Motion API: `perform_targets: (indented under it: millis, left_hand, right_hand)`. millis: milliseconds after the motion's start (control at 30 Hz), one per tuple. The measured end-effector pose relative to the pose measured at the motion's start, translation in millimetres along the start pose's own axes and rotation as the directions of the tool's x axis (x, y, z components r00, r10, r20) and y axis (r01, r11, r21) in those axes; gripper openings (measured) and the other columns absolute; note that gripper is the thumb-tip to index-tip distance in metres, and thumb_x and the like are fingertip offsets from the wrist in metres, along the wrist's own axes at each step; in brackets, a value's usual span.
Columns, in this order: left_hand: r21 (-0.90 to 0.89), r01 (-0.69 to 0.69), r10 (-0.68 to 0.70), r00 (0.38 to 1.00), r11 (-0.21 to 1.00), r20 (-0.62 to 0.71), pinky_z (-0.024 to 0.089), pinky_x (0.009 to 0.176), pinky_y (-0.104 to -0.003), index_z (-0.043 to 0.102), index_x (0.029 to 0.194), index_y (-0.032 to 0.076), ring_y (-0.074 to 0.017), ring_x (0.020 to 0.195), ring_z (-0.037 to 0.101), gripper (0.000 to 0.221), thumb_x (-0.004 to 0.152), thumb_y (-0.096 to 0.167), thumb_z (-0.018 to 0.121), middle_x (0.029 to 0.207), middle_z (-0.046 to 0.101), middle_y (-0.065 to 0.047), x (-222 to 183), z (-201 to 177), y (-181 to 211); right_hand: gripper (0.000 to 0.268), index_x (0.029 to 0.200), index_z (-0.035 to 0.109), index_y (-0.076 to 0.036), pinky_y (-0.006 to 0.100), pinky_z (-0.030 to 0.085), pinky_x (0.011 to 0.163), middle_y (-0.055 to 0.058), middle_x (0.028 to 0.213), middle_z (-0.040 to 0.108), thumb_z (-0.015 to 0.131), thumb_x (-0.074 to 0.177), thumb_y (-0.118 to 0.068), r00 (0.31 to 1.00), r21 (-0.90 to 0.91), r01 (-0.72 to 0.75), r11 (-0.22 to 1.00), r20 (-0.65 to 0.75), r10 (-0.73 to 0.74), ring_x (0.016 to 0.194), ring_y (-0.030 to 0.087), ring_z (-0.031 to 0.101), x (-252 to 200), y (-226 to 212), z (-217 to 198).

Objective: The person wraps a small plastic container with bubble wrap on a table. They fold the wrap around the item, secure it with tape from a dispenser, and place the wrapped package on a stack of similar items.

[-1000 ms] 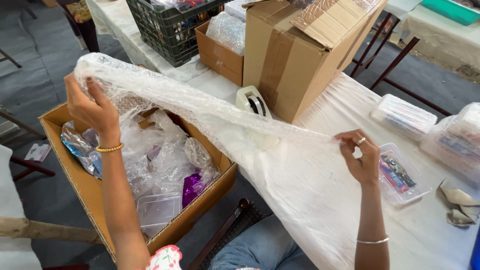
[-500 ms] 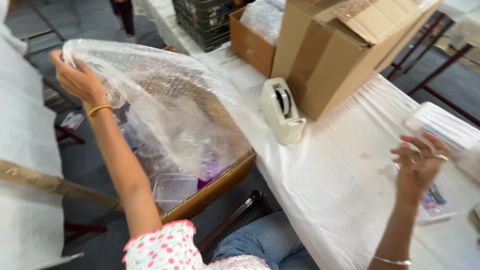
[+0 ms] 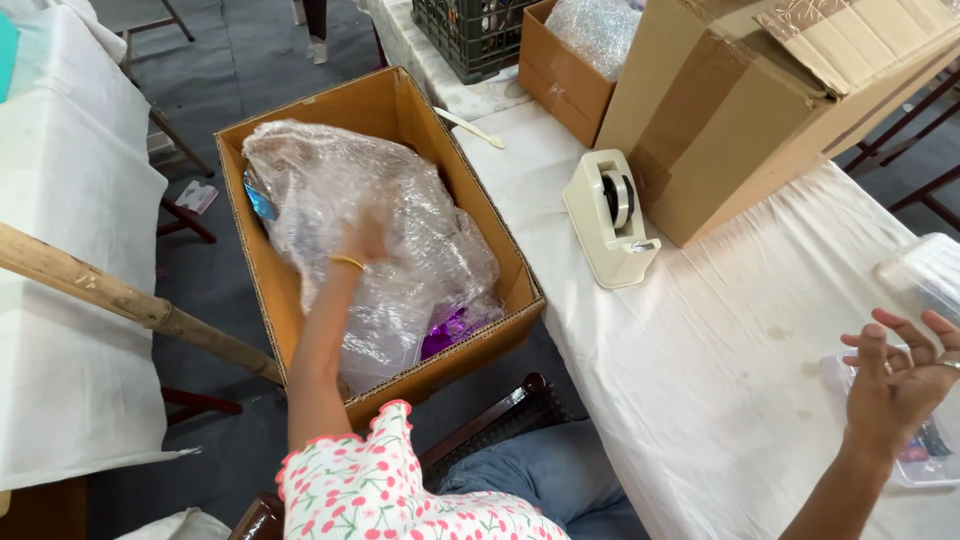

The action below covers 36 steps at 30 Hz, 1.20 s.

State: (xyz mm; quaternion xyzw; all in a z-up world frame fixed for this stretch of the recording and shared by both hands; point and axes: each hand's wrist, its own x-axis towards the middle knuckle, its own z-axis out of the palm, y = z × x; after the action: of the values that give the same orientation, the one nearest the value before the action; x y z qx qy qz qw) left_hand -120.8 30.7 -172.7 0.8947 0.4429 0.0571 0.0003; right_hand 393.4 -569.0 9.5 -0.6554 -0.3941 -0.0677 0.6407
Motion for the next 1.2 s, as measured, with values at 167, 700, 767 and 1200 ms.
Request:
perform_targets:
  millis: [167,700,767,1200]
  left_hand:
    - [0.561,-0.323,0.120,0.922,0.762,0.367,0.060,0.083,-0.042,0.076,0.121,0.024,-0.0245,0.112,0.074,0.024,0.099,0.028,0.066,0.131,0.073,0.001,-12.8,105.1,-20.8]
    - [0.341,-0.242,0.054,0.877,0.908,0.478,0.011,0.123,-0.072,0.009,0.161,0.039,-0.0385,0.127,0.045,0.105,0.080,0.053,0.074,0.140,0.040,-0.015,-39.9,116.7,25.1]
    - [0.334,-0.261,0.122,0.915,0.906,0.384,0.017,0.129,-0.075,0.036,0.160,0.050,-0.0258,0.102,0.077,0.053,0.113,0.030,0.054,0.113,0.080,-0.004,-20.3,149.6,0.1]
    - [-0.107,0.136,-0.172,0.830,0.985,-0.531,0.057,0.090,-0.047,0.074,0.113,0.016,-0.0319,0.113,0.064,0.017,0.099,0.012,0.065,0.136,0.059,-0.008,74.4,-65.4,-62.5]
  right_hand:
    - [0.050,0.154,0.032,0.009,0.025,0.059,0.079,0.026,0.131,0.060,0.065,0.117,0.001,0.999,-0.103,0.000,0.995,0.033,0.003,0.101,0.026,0.073,-4.9,0.1,-5.3]
    - [0.052,0.155,0.033,0.007,0.028,0.058,0.079,0.026,0.139,0.054,0.065,0.114,-0.001,0.998,-0.191,-0.035,0.981,0.050,0.045,0.104,0.029,0.070,-13.2,-5.0,-13.0]
    - [0.054,0.154,0.032,0.007,0.028,0.059,0.081,0.025,0.140,0.054,0.067,0.113,-0.003,0.998,-0.176,-0.043,0.984,0.043,0.052,0.105,0.028,0.070,-10.0,-12.1,-11.2]
    - [0.031,0.126,0.055,0.002,0.036,0.055,0.083,0.016,0.121,0.062,0.039,0.127,-0.025,0.968,-0.390,-0.165,0.906,0.112,0.224,0.108,0.027,0.065,-14.8,197.1,-129.9]
